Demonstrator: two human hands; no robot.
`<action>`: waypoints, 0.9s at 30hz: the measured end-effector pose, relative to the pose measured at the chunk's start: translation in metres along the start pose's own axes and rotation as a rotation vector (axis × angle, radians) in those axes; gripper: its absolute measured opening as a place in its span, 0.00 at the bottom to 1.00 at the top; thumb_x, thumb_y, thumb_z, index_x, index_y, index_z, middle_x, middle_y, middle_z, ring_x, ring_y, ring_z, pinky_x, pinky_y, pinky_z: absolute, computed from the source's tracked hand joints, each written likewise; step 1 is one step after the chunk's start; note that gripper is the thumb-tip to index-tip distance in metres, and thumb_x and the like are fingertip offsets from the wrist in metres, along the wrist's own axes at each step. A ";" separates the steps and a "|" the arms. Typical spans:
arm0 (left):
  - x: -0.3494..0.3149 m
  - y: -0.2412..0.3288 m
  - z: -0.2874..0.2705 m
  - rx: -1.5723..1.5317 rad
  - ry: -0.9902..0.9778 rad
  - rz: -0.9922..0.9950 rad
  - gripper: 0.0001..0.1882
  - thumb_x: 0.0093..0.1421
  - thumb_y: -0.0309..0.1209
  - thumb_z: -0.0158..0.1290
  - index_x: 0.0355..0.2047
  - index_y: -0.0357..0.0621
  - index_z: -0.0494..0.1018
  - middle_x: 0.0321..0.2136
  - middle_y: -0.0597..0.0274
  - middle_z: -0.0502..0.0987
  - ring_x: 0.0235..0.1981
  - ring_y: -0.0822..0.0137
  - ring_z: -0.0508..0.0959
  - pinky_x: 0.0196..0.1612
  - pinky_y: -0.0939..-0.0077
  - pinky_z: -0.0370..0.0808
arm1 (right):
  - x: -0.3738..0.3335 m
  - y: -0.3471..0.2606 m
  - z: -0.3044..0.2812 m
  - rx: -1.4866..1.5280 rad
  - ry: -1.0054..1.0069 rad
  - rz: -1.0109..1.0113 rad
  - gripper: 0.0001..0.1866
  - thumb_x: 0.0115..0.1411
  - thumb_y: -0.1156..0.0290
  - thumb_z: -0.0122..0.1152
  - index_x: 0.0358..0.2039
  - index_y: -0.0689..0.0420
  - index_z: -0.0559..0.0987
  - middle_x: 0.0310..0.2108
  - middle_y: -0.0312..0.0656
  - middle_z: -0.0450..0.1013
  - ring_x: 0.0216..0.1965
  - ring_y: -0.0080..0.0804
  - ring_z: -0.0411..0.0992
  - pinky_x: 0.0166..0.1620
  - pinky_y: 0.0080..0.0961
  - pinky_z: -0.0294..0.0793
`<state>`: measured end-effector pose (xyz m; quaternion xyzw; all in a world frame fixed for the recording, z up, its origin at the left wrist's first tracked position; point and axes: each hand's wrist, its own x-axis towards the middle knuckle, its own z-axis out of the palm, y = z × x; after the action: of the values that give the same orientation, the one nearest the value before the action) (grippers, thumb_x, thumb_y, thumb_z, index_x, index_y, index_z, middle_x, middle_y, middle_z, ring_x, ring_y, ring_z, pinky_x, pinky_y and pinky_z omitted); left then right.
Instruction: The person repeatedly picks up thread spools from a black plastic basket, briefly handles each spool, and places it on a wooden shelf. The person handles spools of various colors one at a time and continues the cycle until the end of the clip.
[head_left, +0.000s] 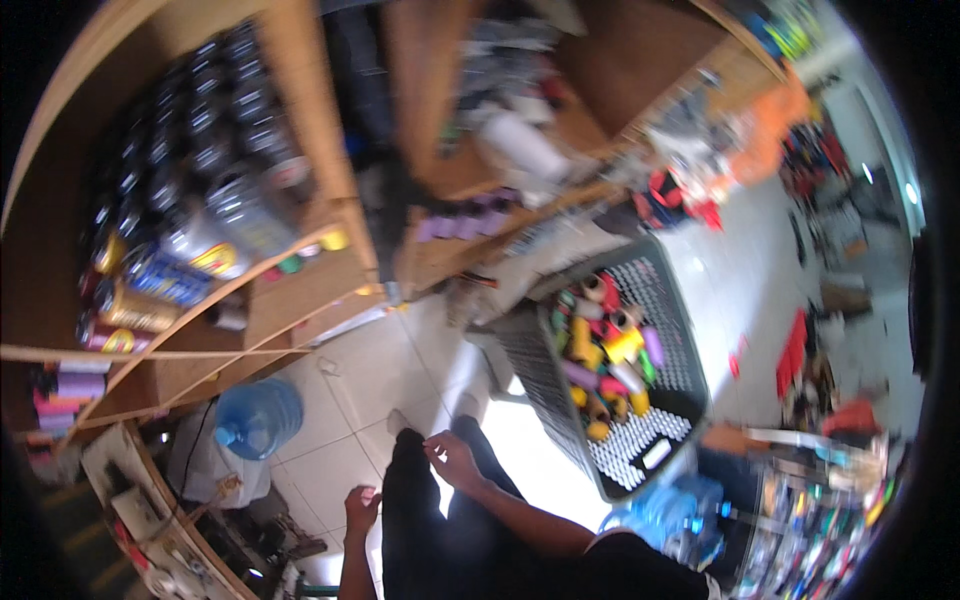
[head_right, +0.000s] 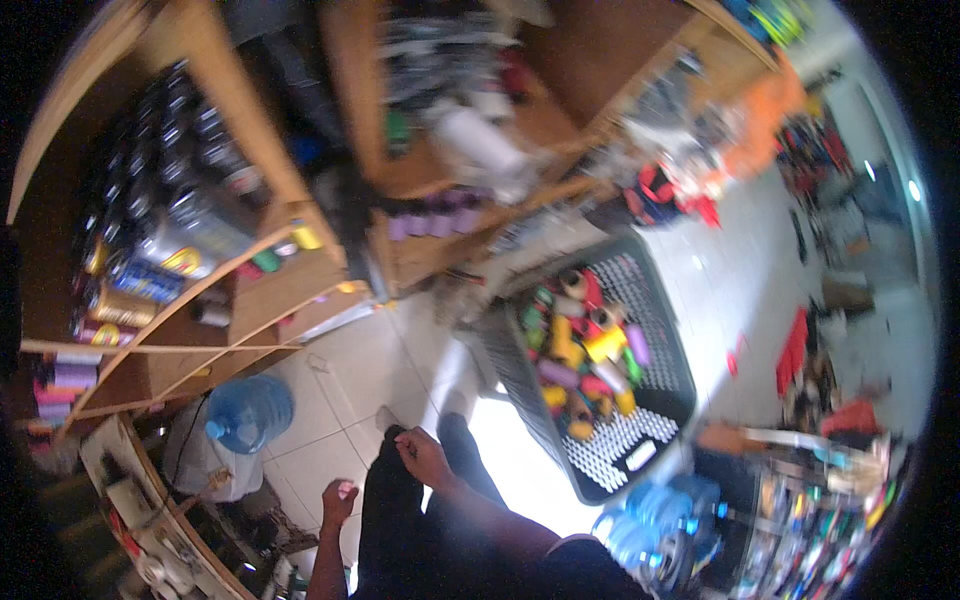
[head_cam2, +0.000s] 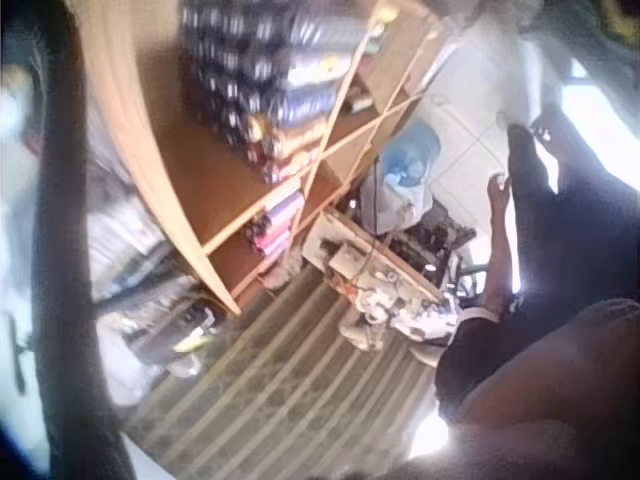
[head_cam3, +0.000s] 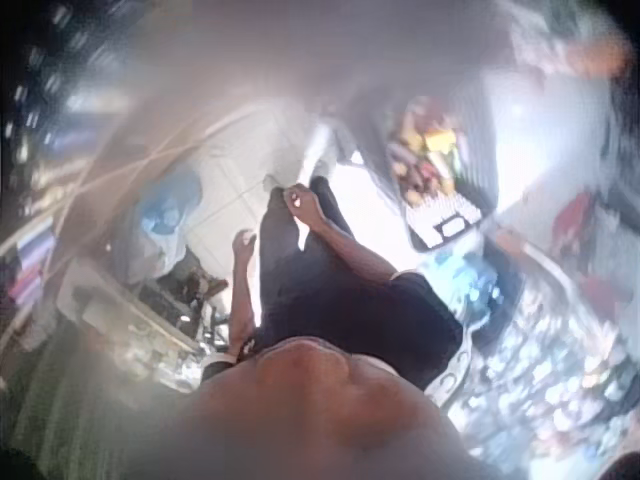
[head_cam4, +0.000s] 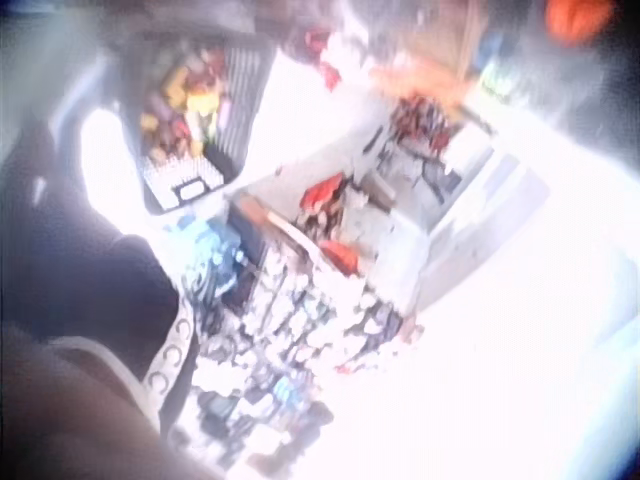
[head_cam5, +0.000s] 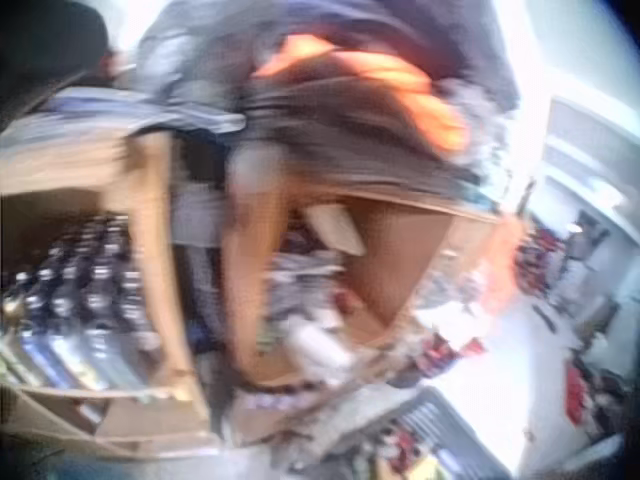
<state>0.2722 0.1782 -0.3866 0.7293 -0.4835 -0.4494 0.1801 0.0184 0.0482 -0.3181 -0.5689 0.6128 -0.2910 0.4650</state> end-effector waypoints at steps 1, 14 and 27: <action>-0.022 0.009 -0.002 -0.087 -0.020 -0.090 0.10 0.50 0.27 0.60 0.33 0.40 0.75 0.23 0.56 0.78 0.26 0.66 0.79 0.31 0.73 0.76 | -0.015 -0.003 -0.024 -0.009 -0.004 -0.011 0.05 0.56 0.74 0.60 0.34 0.59 0.78 0.30 0.44 0.74 0.28 0.35 0.74 0.33 0.27 0.74; 0.014 0.019 -0.020 -0.341 -0.318 -0.738 0.07 0.60 0.35 0.51 0.37 0.49 0.71 0.27 0.67 0.72 0.24 0.71 0.73 0.23 0.74 0.68 | -0.087 0.004 -0.246 -0.030 0.923 0.255 0.08 0.53 0.79 0.58 0.35 0.61 0.75 0.29 0.45 0.73 0.26 0.33 0.71 0.31 0.27 0.71; 0.019 0.216 0.026 -0.242 -0.315 -0.506 0.16 0.59 0.39 0.54 0.44 0.49 0.70 0.31 0.69 0.73 0.33 0.73 0.75 0.36 0.72 0.70 | -0.026 0.236 -0.360 0.401 1.066 0.738 0.23 0.48 0.71 0.66 0.46 0.59 0.73 0.37 0.46 0.73 0.37 0.36 0.74 0.41 0.33 0.74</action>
<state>0.1354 0.0653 -0.2586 0.7209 -0.2519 -0.6417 0.0710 -0.4086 0.0541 -0.3772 -0.0037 0.8465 -0.4620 0.2647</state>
